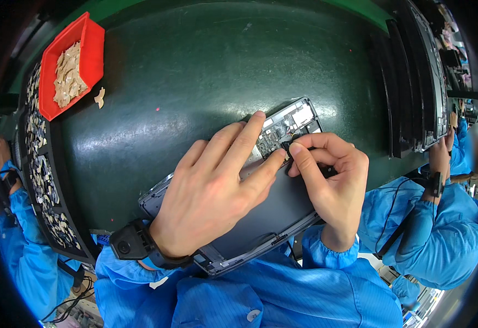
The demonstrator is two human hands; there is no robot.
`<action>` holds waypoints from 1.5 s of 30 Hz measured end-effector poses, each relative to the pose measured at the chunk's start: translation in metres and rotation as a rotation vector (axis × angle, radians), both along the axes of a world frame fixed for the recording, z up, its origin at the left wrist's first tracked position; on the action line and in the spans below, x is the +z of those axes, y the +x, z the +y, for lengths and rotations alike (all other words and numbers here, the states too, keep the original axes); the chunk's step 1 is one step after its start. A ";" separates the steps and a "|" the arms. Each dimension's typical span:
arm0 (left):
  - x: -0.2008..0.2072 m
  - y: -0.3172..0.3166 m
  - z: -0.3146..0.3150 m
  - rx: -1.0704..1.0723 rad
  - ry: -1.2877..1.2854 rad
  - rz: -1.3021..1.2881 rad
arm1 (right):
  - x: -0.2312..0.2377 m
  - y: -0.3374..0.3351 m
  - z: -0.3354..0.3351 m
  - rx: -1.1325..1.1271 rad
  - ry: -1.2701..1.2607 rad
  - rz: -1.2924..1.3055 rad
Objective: Assembling internal cables and components of a tablet device on a production line.
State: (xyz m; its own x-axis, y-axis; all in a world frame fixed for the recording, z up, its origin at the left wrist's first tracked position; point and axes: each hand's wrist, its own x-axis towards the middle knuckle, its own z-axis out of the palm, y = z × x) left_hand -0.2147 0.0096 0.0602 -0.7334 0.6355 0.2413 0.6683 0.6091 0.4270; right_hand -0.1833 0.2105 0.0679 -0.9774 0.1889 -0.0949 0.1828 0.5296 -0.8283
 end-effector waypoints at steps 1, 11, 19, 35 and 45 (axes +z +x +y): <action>0.000 0.000 0.000 0.003 0.002 -0.002 | 0.000 0.000 0.000 -0.001 0.001 0.003; -0.003 -0.002 -0.001 0.003 0.039 0.020 | 0.001 -0.004 0.000 0.026 0.068 0.023; 0.003 -0.002 0.010 0.030 -0.041 0.055 | 0.010 -0.008 0.004 0.094 0.052 -0.009; 0.002 -0.007 0.055 -0.236 0.230 -0.017 | -0.028 -0.010 0.086 -0.151 0.162 0.398; 0.007 -0.009 0.062 -0.231 0.051 0.172 | -0.048 -0.004 0.092 -0.012 0.658 0.358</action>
State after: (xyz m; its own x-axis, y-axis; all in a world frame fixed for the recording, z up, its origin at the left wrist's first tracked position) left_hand -0.2237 0.0720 0.0676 -0.5163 0.7647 0.3856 0.8521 0.4133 0.3212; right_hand -0.1872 0.3026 0.0199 -0.9248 0.1082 0.3648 -0.0291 0.9358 -0.3514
